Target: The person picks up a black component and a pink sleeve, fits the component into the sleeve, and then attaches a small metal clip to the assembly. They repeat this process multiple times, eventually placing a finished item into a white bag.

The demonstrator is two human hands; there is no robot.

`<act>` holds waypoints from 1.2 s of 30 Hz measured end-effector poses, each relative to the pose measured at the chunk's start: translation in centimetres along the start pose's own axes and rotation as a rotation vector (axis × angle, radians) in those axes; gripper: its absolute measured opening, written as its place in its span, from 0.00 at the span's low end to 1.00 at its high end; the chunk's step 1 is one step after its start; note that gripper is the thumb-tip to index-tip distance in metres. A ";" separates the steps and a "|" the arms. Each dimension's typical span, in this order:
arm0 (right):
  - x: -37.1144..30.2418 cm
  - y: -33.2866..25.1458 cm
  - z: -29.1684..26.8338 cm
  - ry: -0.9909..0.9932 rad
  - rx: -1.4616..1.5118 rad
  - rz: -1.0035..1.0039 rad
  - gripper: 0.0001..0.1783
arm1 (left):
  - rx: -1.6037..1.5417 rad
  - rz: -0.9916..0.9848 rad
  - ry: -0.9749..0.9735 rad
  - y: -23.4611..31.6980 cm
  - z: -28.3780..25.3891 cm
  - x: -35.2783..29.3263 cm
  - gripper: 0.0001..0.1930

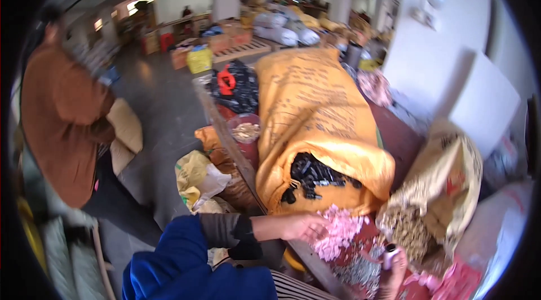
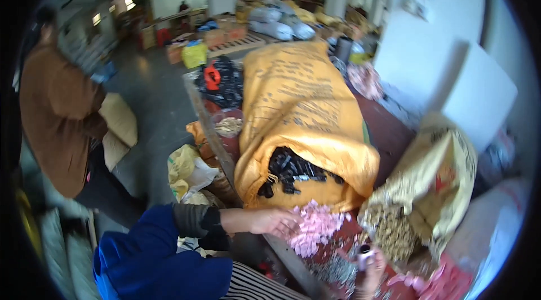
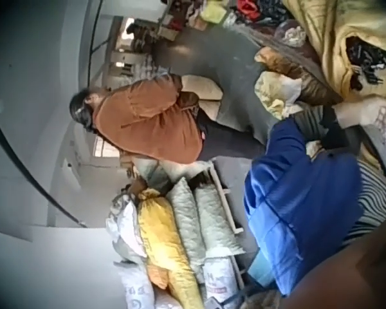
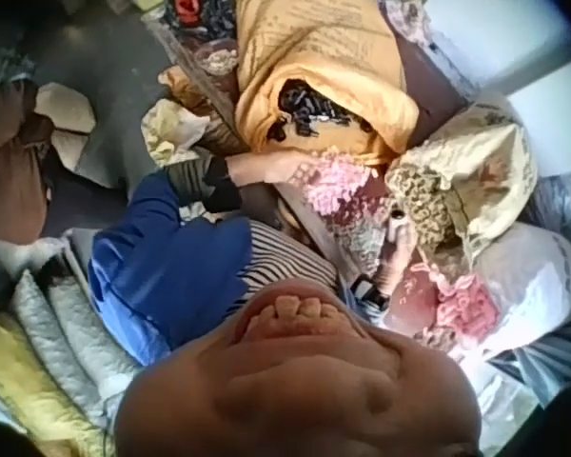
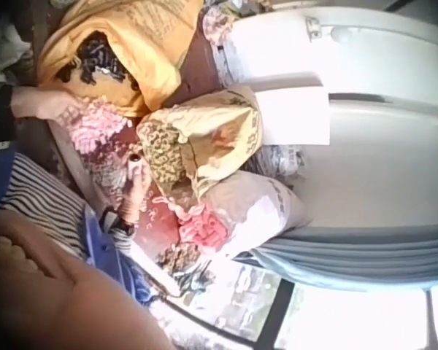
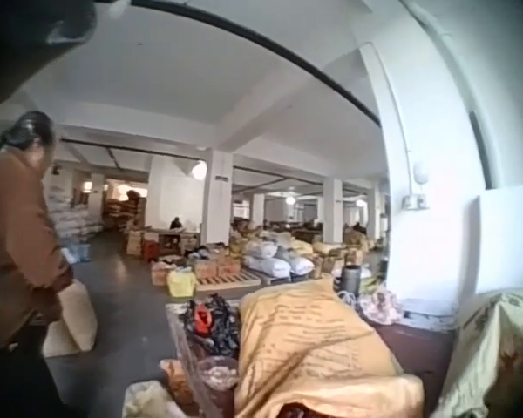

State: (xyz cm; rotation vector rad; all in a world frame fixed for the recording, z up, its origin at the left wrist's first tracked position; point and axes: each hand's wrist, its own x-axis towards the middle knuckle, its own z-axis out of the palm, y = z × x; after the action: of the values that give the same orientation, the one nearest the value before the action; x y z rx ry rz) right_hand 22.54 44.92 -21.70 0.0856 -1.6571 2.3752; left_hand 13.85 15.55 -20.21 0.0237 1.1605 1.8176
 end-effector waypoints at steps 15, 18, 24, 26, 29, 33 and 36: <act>-24.5 -10.3 -10.4 1.024 -0.334 -0.212 0.19 | -0.151 -0.062 -0.108 0.0 -0.6 3.1 0.20; -30.8 -10.3 -11.3 1.187 -0.410 -0.165 0.18 | -0.103 -0.131 -0.163 -0.8 0.5 4.2 0.21; -38.9 -6.2 -13.0 1.334 -0.391 0.369 0.16 | -0.064 -0.110 -0.166 -2.2 2.2 3.6 0.21; -41.2 -2.9 -14.7 1.191 -0.541 0.524 0.20 | -0.031 -0.122 -0.123 -2.4 2.8 3.1 0.21; -43.0 2.7 -16.6 1.255 -0.580 0.841 0.20 | -0.007 -0.098 -0.057 -3.0 3.4 2.2 0.21; -49.0 8.8 -19.3 1.224 -0.688 0.828 0.18 | -0.008 -0.124 -0.096 -3.1 4.4 3.6 0.20; -46.0 7.7 -19.1 1.218 -0.535 0.809 0.16 | 0.041 -0.090 -0.038 -3.0 5.1 3.3 0.19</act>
State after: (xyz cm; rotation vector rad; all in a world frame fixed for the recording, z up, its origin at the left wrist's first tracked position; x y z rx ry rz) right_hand 67.06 52.61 -44.10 -1.9491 -1.6003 1.4795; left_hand 16.45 21.74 -21.00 0.0291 1.1540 1.7079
